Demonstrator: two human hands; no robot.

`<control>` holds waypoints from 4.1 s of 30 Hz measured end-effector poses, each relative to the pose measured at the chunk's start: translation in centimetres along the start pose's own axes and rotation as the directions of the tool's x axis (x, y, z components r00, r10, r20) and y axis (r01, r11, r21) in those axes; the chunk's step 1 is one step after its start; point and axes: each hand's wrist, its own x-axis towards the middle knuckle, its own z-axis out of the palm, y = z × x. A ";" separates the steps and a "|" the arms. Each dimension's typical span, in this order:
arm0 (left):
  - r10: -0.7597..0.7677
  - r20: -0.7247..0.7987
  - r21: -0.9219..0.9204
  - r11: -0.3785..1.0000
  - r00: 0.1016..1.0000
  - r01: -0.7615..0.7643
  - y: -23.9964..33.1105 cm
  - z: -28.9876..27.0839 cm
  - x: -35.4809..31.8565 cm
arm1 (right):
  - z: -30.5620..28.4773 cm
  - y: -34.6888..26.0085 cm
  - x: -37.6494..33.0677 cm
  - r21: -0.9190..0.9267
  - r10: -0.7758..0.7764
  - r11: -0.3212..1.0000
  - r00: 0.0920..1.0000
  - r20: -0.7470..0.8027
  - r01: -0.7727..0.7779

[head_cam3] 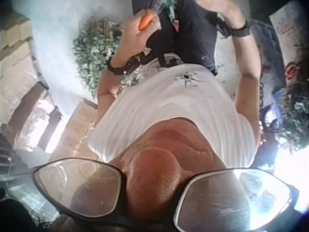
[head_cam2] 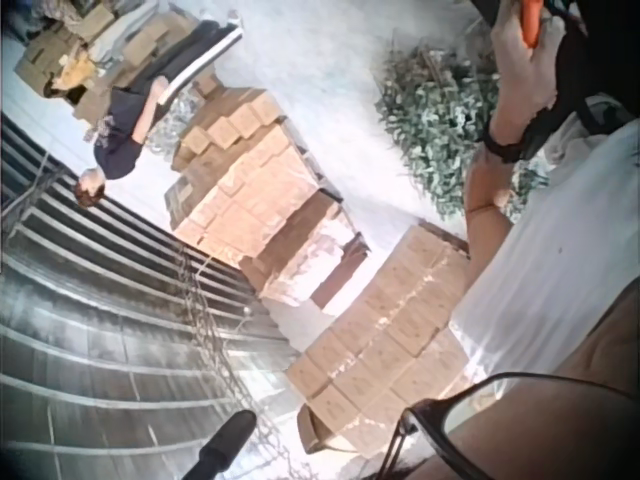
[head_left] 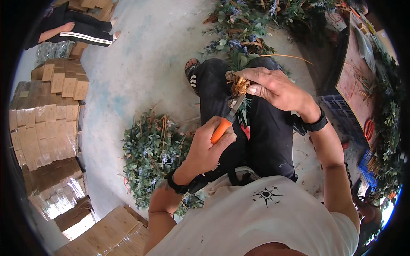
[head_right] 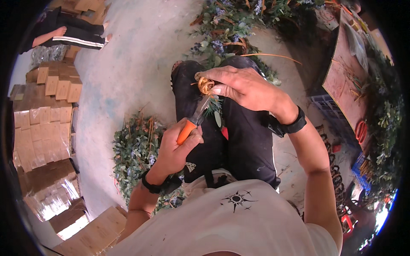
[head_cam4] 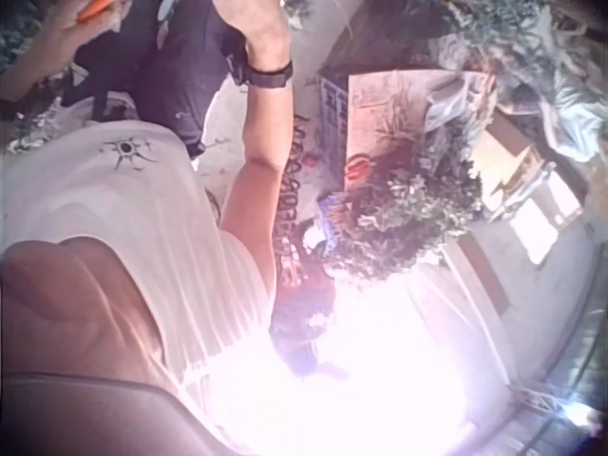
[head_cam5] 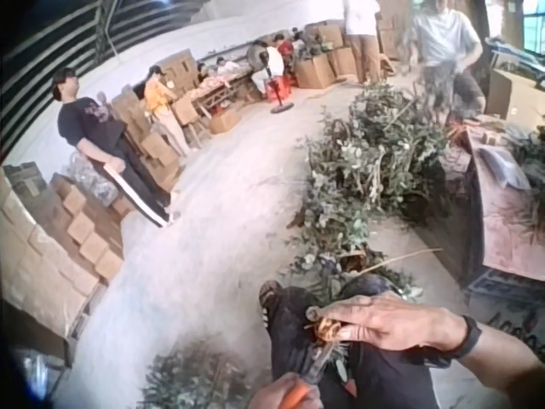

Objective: Assemble decorative floral wreaths by trimming stems and attaching greenery to a branch-like frame.

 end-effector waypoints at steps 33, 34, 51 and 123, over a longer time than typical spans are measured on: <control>0.103 0.239 0.171 0.974 0.965 -0.146 -2.4 -7.8 1.0 | 1.9 0.8 6.3 -0.072 -0.243 0.968 0.969 -0.033 0.240; 0.086 0.248 0.208 0.968 0.965 -0.140 -2.4 -7.9 1.2 | 1.8 0.8 6.0 -0.062 -0.223 0.973 0.975 -0.024 0.221; 0.232 0.358 0.288 0.894 0.904 -0.343 -2.2 -9.9 4.7 | -0.9 -4.1 2.8 -0.543 -0.259 0.826 0.958 -0.125 0.152; 0.364 0.447 0.616 0.537 0.817 -0.576 1.8 -10.2 6.8 | -2.5 -0.4 4.0 0.314 -0.195 0.949 0.832 0.519 0.027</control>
